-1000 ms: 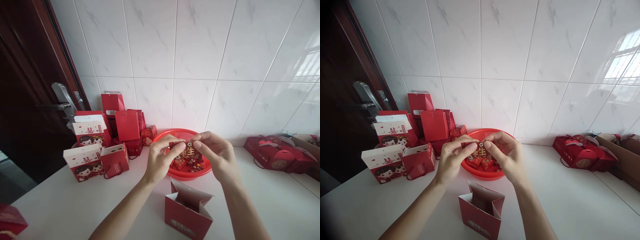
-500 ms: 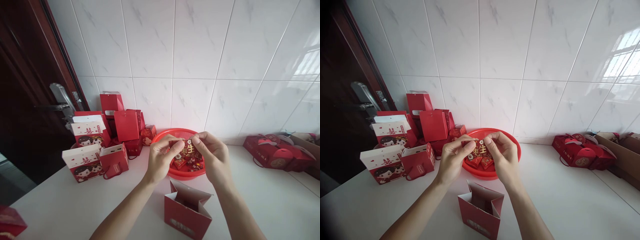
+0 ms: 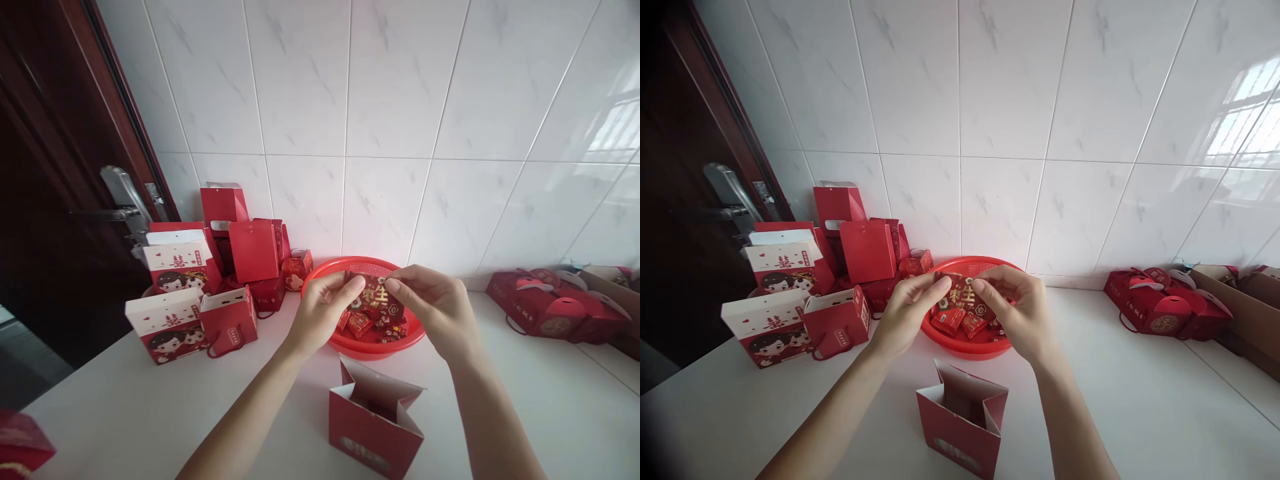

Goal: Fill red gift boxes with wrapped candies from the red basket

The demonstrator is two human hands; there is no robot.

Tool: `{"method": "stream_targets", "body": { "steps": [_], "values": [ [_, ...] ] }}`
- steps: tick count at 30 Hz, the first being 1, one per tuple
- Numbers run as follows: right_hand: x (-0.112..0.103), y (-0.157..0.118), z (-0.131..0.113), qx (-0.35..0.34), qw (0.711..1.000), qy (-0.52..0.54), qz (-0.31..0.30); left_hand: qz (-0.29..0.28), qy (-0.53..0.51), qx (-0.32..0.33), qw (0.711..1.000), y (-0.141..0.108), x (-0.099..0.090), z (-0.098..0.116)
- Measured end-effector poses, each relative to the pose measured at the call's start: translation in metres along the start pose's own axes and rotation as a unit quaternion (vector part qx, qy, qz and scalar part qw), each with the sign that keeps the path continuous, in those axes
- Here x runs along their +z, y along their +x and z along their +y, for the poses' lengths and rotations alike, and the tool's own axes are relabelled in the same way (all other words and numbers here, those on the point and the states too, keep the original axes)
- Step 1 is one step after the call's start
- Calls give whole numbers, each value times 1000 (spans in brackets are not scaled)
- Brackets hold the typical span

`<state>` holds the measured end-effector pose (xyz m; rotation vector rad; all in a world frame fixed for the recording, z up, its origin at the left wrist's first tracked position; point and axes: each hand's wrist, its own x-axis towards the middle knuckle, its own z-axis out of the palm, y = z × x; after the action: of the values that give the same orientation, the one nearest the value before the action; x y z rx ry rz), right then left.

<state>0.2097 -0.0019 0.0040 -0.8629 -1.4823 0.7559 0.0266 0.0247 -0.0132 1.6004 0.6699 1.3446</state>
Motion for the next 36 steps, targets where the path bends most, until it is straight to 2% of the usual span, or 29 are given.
{"method": "stream_targets", "body": {
  "steps": [4, 7, 13, 17, 20, 29, 36],
  "values": [
    [-1, 1, 3, -2, 998, 19, 68, -58, -16, -28, 998, 1, -3, 4],
    [-4, 2, 2, 3, 997, 29, 72, -51, -28, -25, 998, 0, -5, 5],
    [-6, 3, 0, 29, 998, 52, 37, -38, -8, 1, 999, -2, -9, 4],
    [-7, 3, 0, 58, 995, 75, -43, -3, -38, 16, 999, -1, -11, 2],
    [-5, 2, 1, 72, 988, 102, -92, 3, -55, 14, 998, 0, -11, 2],
    [-9, 3, 5, 91, 977, 131, -139, -17, -96, -21, 995, 1, -11, 6],
    [-9, 2, 4, 95, 980, 132, -119, -29, -43, -4, 999, -2, -9, 5]
  ]
}}
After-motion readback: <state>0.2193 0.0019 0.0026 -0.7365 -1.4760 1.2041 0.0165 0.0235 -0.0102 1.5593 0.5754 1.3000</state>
